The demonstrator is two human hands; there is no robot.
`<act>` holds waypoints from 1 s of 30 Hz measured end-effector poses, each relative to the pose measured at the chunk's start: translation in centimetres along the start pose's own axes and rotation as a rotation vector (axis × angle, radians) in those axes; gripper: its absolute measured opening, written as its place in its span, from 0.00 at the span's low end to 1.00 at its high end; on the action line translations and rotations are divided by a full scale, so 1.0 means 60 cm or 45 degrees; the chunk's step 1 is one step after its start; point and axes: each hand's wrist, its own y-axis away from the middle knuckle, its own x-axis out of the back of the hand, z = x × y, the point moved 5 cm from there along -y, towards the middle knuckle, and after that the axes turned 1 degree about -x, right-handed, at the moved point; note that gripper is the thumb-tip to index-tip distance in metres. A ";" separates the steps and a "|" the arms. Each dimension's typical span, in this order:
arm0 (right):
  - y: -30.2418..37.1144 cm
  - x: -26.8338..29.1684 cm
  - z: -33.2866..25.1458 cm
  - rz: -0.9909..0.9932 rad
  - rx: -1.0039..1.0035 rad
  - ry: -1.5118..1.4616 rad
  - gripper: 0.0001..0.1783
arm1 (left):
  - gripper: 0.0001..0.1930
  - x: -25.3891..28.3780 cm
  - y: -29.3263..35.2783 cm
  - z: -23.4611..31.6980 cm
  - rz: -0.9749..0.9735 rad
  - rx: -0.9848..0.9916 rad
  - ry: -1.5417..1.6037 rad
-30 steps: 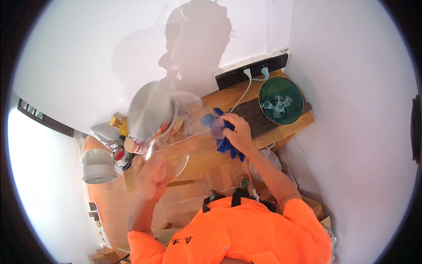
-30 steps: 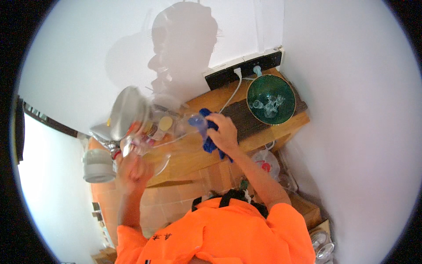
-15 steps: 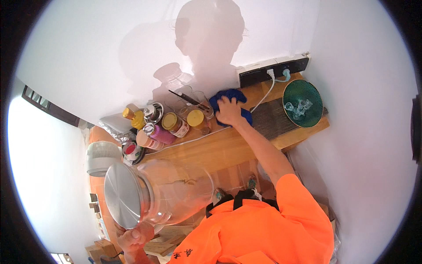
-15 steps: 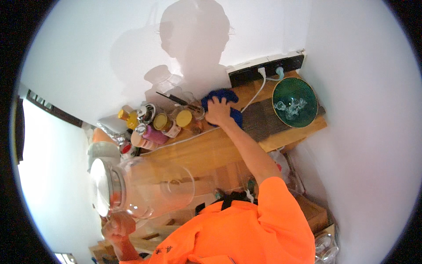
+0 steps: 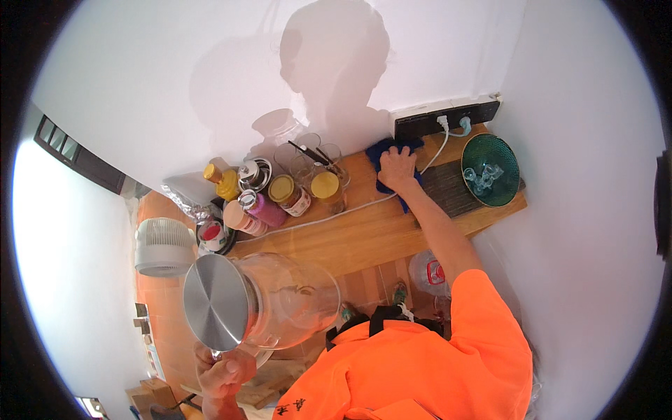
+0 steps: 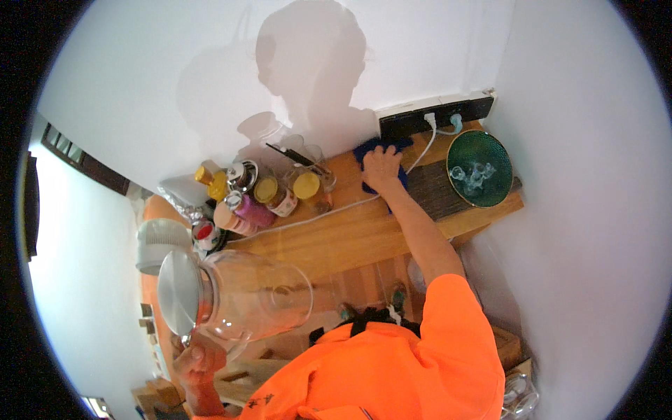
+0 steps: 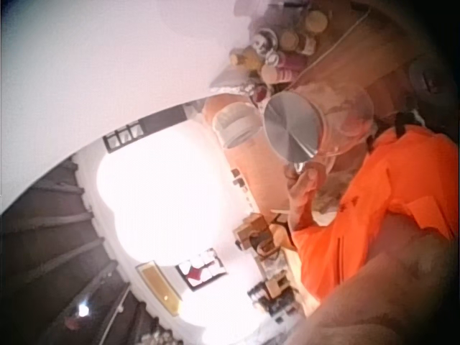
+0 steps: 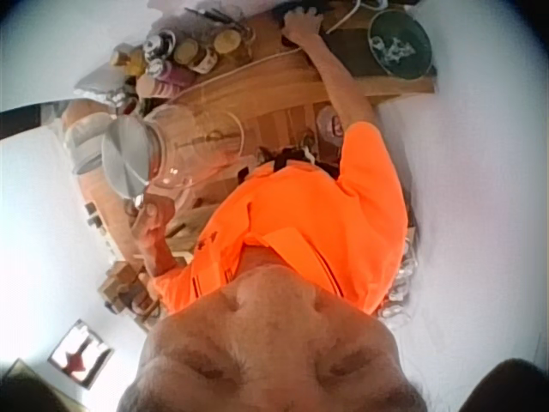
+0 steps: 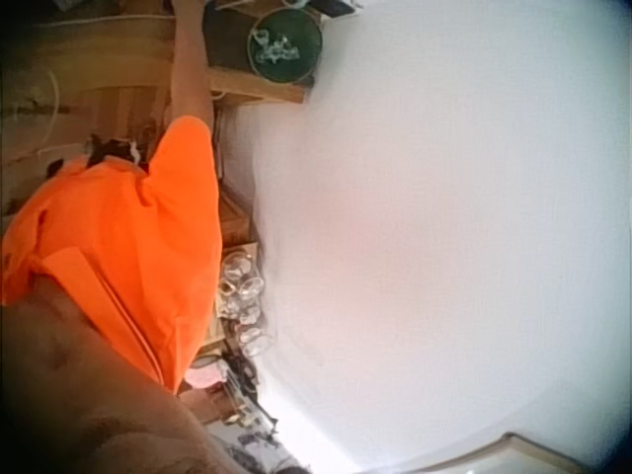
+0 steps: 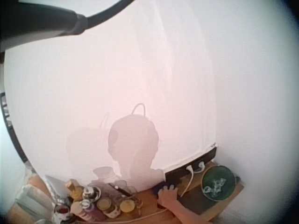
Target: The person wipes a wooden cabinet and a countertop with a blue cloth. They move glass jars and a green bowl to clean underneath them, then wipe the inside of a cabinet door. The person also wipes a metal coffee press and places chopsticks into a glass.
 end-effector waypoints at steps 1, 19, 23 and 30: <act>-0.005 0.000 0.010 -0.004 -0.061 -0.013 0.24 | 0.16 -0.004 -0.002 0.003 0.045 0.007 -0.033; 0.004 -0.001 -0.043 -0.055 0.133 -0.215 0.22 | 0.16 -0.068 -0.049 -0.001 -0.014 0.194 -0.098; 0.041 0.096 0.028 0.222 0.077 -0.730 0.22 | 0.13 -0.101 -0.099 -0.017 -0.200 0.193 -0.158; 0.281 0.241 0.130 0.441 0.205 -1.492 0.24 | 0.18 -0.176 -0.204 -0.070 -0.200 0.224 -0.152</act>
